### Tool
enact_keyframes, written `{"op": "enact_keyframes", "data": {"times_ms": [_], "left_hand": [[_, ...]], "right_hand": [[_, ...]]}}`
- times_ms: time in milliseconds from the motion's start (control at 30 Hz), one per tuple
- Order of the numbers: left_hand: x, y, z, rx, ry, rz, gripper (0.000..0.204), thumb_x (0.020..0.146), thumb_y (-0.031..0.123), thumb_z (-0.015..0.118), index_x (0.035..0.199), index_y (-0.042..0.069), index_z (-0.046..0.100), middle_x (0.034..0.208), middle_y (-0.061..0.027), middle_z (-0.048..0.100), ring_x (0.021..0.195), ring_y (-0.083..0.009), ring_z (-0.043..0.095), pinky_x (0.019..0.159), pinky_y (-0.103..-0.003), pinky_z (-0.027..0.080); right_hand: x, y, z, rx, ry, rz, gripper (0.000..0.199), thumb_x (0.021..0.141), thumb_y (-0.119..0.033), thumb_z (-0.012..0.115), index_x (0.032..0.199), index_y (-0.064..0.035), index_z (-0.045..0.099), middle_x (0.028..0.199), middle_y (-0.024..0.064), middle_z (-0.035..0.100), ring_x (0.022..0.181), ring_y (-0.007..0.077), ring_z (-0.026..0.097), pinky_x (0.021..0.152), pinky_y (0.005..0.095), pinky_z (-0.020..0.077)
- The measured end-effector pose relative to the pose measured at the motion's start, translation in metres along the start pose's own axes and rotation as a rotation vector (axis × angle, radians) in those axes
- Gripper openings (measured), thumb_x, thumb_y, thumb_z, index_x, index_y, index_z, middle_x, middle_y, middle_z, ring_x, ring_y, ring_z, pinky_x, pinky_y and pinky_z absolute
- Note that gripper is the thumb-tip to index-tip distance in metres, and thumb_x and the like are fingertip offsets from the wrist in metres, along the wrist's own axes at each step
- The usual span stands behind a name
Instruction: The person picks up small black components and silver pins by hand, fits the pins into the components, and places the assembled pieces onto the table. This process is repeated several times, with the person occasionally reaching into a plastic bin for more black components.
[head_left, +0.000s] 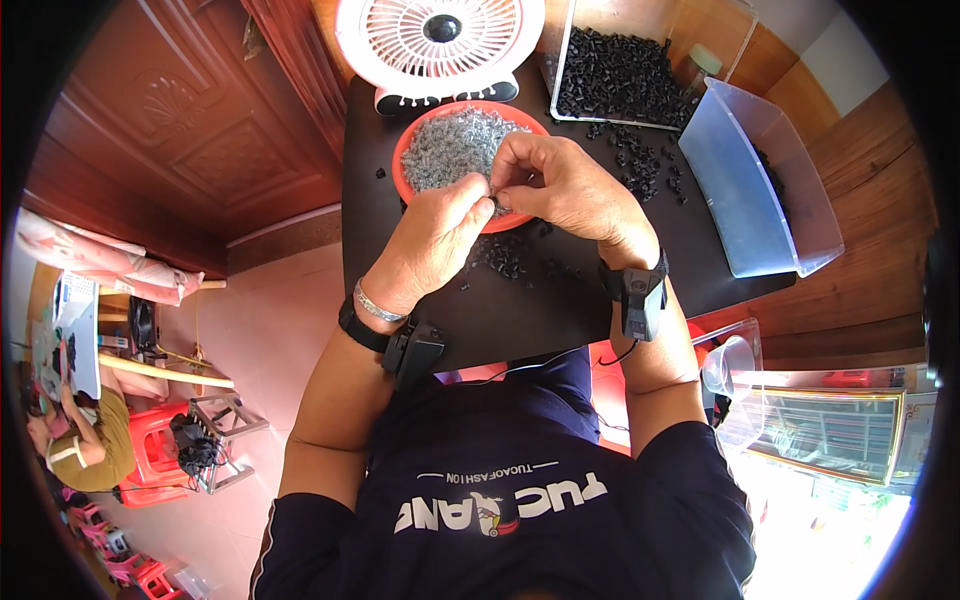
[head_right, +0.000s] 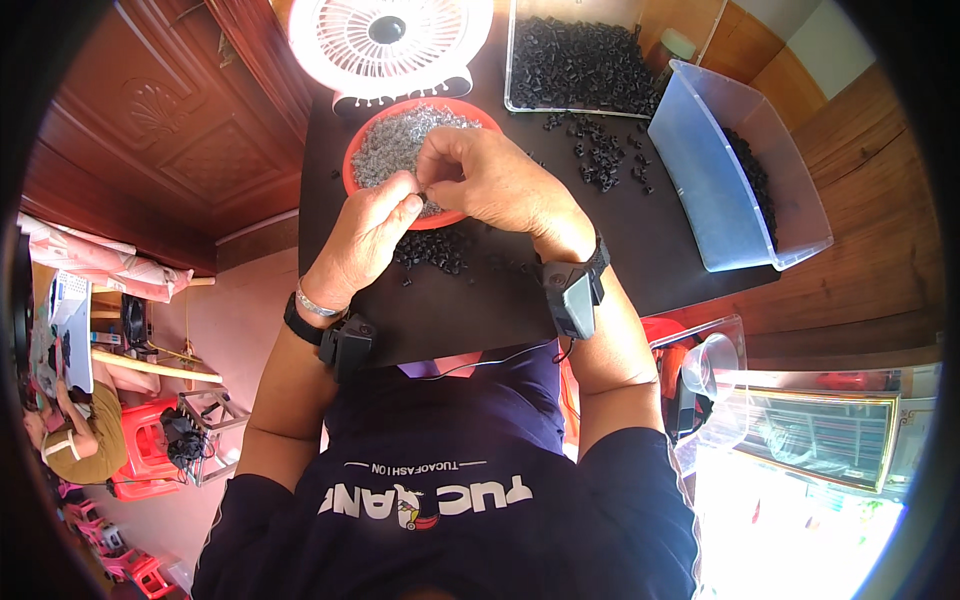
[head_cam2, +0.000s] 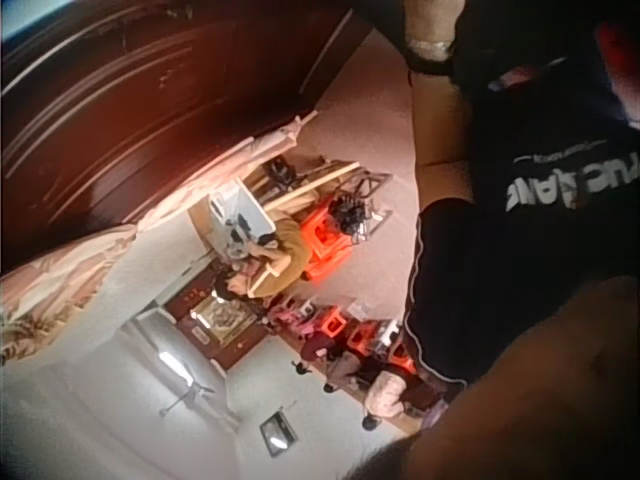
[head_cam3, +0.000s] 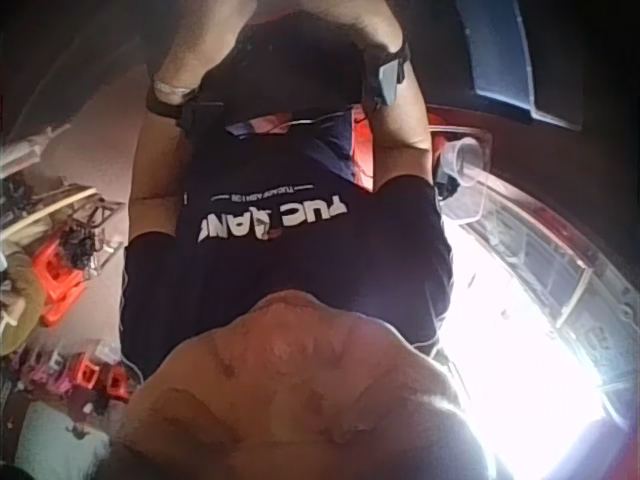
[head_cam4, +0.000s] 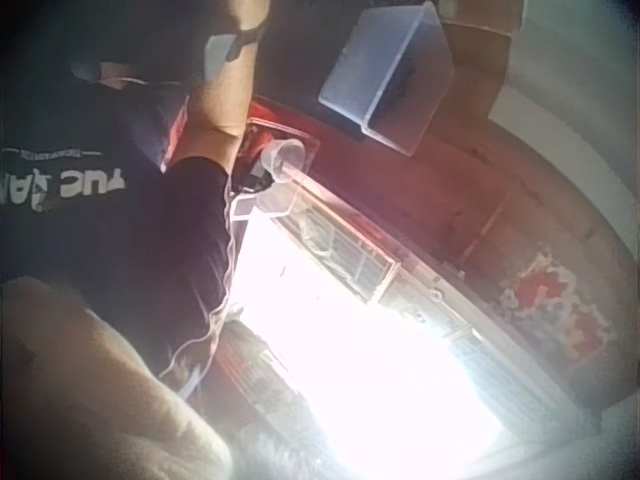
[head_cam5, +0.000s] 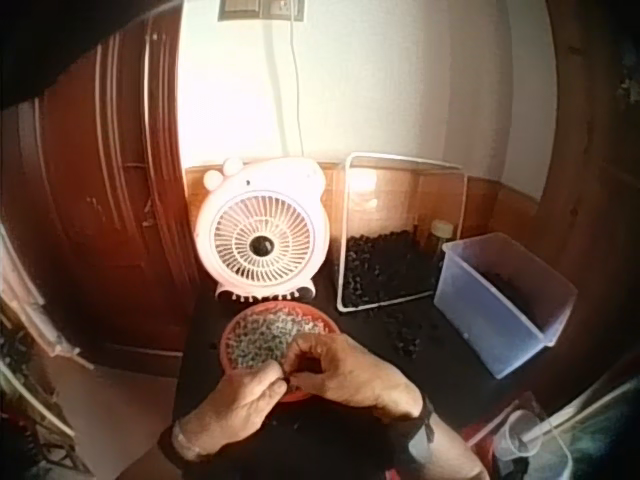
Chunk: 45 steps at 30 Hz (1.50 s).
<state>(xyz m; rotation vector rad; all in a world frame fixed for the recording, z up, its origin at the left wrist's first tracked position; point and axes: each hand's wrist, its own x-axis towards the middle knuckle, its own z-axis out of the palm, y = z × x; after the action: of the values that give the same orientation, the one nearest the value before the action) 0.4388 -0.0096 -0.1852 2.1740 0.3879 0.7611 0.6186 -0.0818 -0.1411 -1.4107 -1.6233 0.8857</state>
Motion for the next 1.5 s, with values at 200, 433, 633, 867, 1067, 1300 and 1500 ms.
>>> {"op": "enact_keyframes", "data": {"times_ms": [200, 433, 633, 867, 1067, 1300, 1500], "left_hand": [[0.001, 0.003, 0.009, 0.100, 0.068, 0.034, 0.011, 0.091, 0.012, 0.052, 0.092, 0.001, 0.052, 0.077, -0.0232, 0.059, 0.075, -0.0434, 0.058, 0.062, -0.048, 0.045], [0.002, 0.000, 0.012, 0.130, 0.077, 0.006, 0.012, 0.092, 0.012, 0.051, 0.093, 0.000, 0.053, 0.076, -0.0232, 0.060, 0.076, -0.0430, 0.059, 0.063, -0.047, 0.046], [0.003, -0.006, 0.014, 0.095, 0.182, -0.067, 0.014, 0.094, 0.013, 0.047, 0.095, 0.000, 0.053, 0.079, -0.0249, 0.060, 0.079, -0.0450, 0.058, 0.064, -0.046, 0.046], [0.003, -0.022, 0.018, -0.372, 0.280, -0.235, 0.018, 0.094, 0.012, 0.048, 0.101, 0.000, 0.059, 0.079, -0.0077, 0.061, 0.070, -0.0142, 0.057, 0.061, -0.030, 0.047], [0.005, -0.020, 0.019, -0.509, 0.305, -0.236, 0.023, 0.094, 0.012, 0.044, 0.103, 0.000, 0.061, 0.082, -0.0039, 0.062, 0.076, -0.0095, 0.056, 0.068, -0.026, 0.047], [0.005, -0.016, 0.017, -0.442, 0.326, -0.191, 0.026, 0.095, 0.016, 0.042, 0.100, -0.001, 0.061, 0.081, -0.0050, 0.062, 0.072, -0.0108, 0.058, 0.063, -0.024, 0.047], [0.000, -0.004, 0.009, -0.781, 0.228, -0.381, 0.032, 0.097, 0.024, 0.041, 0.087, 0.001, 0.060, 0.065, -0.0032, 0.055, 0.052, -0.0080, 0.052, 0.042, -0.020, 0.039]], "right_hand": [[-0.005, -0.007, 0.010, -0.349, 0.119, -0.164, 0.009, 0.074, -0.002, 0.059, 0.083, -0.0020, 0.060, 0.077, 0.0135, 0.064, 0.075, 0.0302, 0.064, 0.066, 0.0382, 0.0492], [-0.006, -0.009, 0.019, -0.459, 0.221, -0.249, 0.008, 0.074, 0.000, 0.058, 0.083, -0.0016, 0.059, 0.076, 0.0176, 0.063, 0.077, 0.0362, 0.064, 0.066, 0.0432, 0.0500], [-0.005, -0.012, 0.034, -0.543, 0.350, -0.336, 0.014, 0.072, 0.001, 0.061, 0.086, -0.0022, 0.057, 0.073, 0.0168, 0.060, 0.075, 0.0349, 0.063, 0.065, 0.0426, 0.0513], [-0.002, -0.016, 0.048, -0.565, 0.430, -0.443, 0.023, 0.067, 0.003, 0.063, 0.088, -0.0031, 0.057, 0.079, 0.0134, 0.058, 0.077, 0.0343, 0.059, 0.070, 0.0428, 0.0506], [0.008, -0.004, 0.056, -0.637, 0.513, -0.476, 0.027, 0.064, 0.005, 0.063, 0.088, -0.0037, 0.057, 0.078, 0.0126, 0.058, 0.074, 0.0330, 0.058, 0.068, 0.0410, 0.0498], [0.012, -0.003, 0.058, -0.602, 0.531, -0.529, 0.023, 0.067, 0.004, 0.062, 0.088, -0.0037, 0.057, 0.077, 0.0124, 0.059, 0.073, 0.0322, 0.059, 0.066, 0.0413, 0.0498], [0.011, 0.001, 0.053, -0.565, 0.446, -0.471, 0.019, 0.072, 0.000, 0.062, 0.089, -0.0049, 0.058, 0.076, 0.0112, 0.060, 0.072, 0.0308, 0.061, 0.064, 0.0402, 0.0509]]}}
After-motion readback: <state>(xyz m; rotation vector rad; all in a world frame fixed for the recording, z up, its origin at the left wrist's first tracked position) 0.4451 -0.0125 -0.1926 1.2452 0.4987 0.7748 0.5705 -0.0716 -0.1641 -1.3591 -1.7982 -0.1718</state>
